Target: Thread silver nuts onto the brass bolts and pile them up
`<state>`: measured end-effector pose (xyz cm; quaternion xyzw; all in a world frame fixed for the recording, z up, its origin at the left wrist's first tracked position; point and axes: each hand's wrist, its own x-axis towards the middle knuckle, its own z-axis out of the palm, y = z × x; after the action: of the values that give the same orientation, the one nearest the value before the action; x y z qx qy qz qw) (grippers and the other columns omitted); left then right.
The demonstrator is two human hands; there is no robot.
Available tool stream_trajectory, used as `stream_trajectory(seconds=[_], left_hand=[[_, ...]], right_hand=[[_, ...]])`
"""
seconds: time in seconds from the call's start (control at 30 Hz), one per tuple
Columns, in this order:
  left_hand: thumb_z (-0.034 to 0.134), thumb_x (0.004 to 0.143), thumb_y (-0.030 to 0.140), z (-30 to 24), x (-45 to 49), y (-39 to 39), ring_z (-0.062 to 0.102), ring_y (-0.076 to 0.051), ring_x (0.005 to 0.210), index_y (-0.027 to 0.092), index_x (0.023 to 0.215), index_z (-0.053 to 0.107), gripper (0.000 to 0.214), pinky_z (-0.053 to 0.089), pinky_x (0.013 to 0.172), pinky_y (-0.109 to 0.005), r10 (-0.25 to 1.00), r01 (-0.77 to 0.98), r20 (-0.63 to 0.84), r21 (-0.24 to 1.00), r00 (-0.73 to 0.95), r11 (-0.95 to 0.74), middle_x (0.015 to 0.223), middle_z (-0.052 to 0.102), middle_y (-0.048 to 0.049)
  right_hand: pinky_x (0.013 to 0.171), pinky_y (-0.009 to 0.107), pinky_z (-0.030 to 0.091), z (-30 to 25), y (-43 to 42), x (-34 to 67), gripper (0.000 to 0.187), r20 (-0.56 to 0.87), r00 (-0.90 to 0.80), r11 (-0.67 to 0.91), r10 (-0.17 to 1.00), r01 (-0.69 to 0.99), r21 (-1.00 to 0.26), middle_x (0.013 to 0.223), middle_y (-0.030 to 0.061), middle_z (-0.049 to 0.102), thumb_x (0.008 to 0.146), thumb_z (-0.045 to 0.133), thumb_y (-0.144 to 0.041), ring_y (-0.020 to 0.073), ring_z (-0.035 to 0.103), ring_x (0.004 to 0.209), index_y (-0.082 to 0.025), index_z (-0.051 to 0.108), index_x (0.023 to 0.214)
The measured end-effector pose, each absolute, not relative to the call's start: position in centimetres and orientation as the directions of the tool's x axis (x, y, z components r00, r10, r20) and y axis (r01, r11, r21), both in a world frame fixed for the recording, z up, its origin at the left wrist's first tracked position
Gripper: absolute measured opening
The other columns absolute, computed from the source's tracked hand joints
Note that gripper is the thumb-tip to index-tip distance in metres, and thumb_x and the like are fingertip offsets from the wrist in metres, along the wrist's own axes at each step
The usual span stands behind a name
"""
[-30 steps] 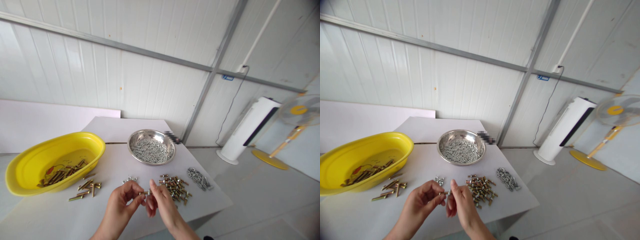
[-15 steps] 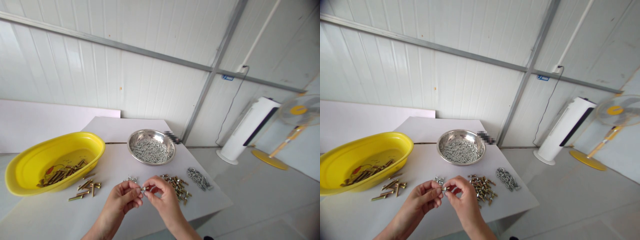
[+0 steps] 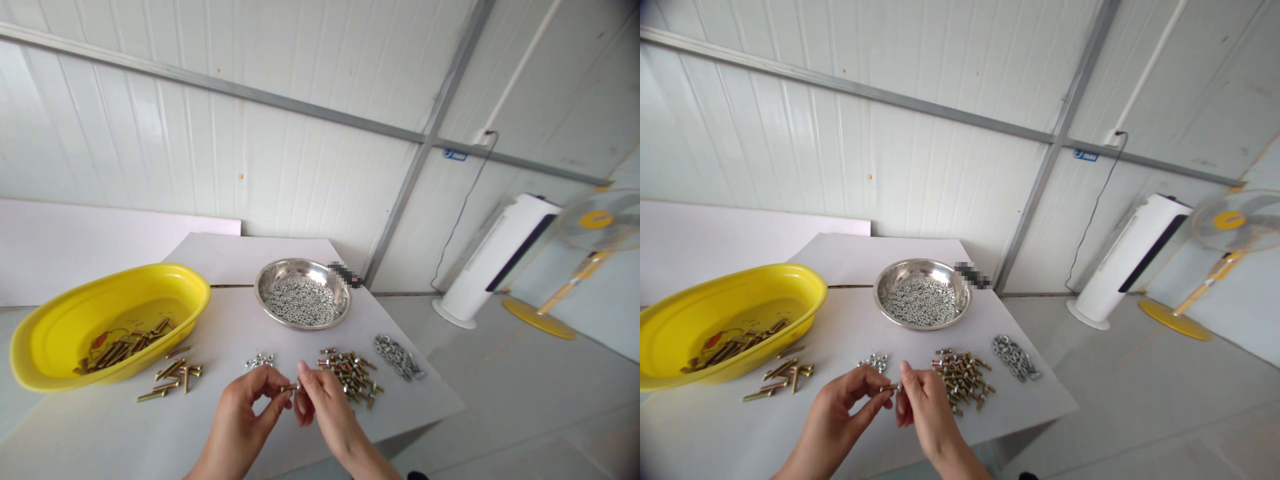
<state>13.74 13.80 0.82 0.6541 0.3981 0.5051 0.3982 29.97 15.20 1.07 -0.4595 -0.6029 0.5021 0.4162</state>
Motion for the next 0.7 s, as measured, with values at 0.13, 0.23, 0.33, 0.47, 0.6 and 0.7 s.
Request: stream_trajectory(seconds=[0.13, 0.23, 0.33, 0.47, 0.6, 0.7], left_hand=[[0.075, 0.081, 0.026, 0.5, 13.7, 14.5, 0.071, -0.017, 0.064, 0.017, 0.08, 0.065, 0.013, 0.055, 0.064, -0.026, 0.971, -0.132, 0.199, 0.975, 0.131, -0.182, 0.07, 0.072, -0.001], [0.083, 0.073, 0.03, 0.6, 13.5, 15.0, 0.068, -0.015, 0.058, 0.016, 0.078, 0.065, 0.024, 0.053, 0.059, -0.024, 0.989, -0.306, 0.079, 0.951, 0.125, -0.037, 0.064, 0.071, 0.0004], [0.087, 0.068, 0.03, 0.5, 13.3, 15.3, 0.067, -0.013, 0.055, 0.014, 0.077, 0.066, 0.028, 0.051, 0.057, -0.023, 0.988, -0.407, -0.002, 0.911, 0.156, 0.066, 0.06, 0.07, 0.0007], [0.085, 0.071, 0.029, 0.2, 13.1, 15.4, 0.067, -0.012, 0.056, 0.013, 0.079, 0.067, 0.026, 0.05, 0.057, -0.022, 0.977, -0.429, -0.049, 0.893, 0.21, 0.137, 0.064, 0.073, -0.0008], [0.084, 0.073, 0.028, 0.1, 13.2, 15.3, 0.067, -0.013, 0.057, 0.014, 0.079, 0.065, 0.024, 0.051, 0.059, -0.023, 0.982, -0.339, 0.05, 0.941, 0.182, 0.015, 0.061, 0.071, -0.0004], [0.077, 0.08, 0.027, 0.4, 13.4, 14.9, 0.069, -0.016, 0.064, 0.016, 0.081, 0.064, 0.017, 0.054, 0.064, -0.026, 0.973, -0.208, 0.169, 0.969, 0.157, -0.134, 0.066, 0.071, -0.0008]], right_hand=[[0.053, 0.023, 0.044, 1.7, 15.2, 30.4, 0.049, 0.128, -0.213, 0.154, 0.969, 0.109, -0.982, 0.062, 0.0036, 0.064, 0.098, 0.043, -0.054, 0.0147, 0.058, 0.055, -0.015, 0.065, 0.077], [0.067, 0.025, 0.05, 2.3, 15.2, 30.6, 0.02, 0.245, -0.217, 0.278, 0.945, 0.14, -0.95, 0.096, 0.0052, 0.07, 0.086, 0.067, -0.03, 0.0183, 0.065, 0.08, -0.02, 0.065, 0.104], [0.069, 0.026, 0.052, 2.4, 15.4, 30.4, 0.022, 0.298, -0.213, 0.34, 0.931, 0.2, -0.919, 0.096, 0.0034, 0.07, 0.077, 0.066, -0.01, 0.0182, 0.066, 0.08, -0.022, 0.069, 0.096], [0.071, 0.027, 0.053, 1.8, 15.8, 30.3, 0.015, 0.284, -0.176, 0.316, 0.942, 0.187, -0.93, 0.085, 0.0038, 0.072, 0.078, 0.065, -0.01, 0.019, 0.066, 0.076, -0.019, 0.071, 0.089], [0.072, 0.029, 0.052, 1.5, 15.7, 30.5, 0.016, 0.198, -0.208, 0.219, 0.958, 0.083, -0.972, 0.086, 0.0061, 0.071, 0.084, 0.07, -0.027, 0.0202, 0.065, 0.079, -0.016, 0.069, 0.096], [0.063, 0.025, 0.047, 1.6, 15.3, 30.4, 0.024, 0.153, -0.259, 0.171, 0.954, 0.049, -0.984, 0.073, 0.0023, 0.064, 0.091, 0.063, -0.039, 0.016, 0.06, 0.068, -0.015, 0.065, 0.089]])
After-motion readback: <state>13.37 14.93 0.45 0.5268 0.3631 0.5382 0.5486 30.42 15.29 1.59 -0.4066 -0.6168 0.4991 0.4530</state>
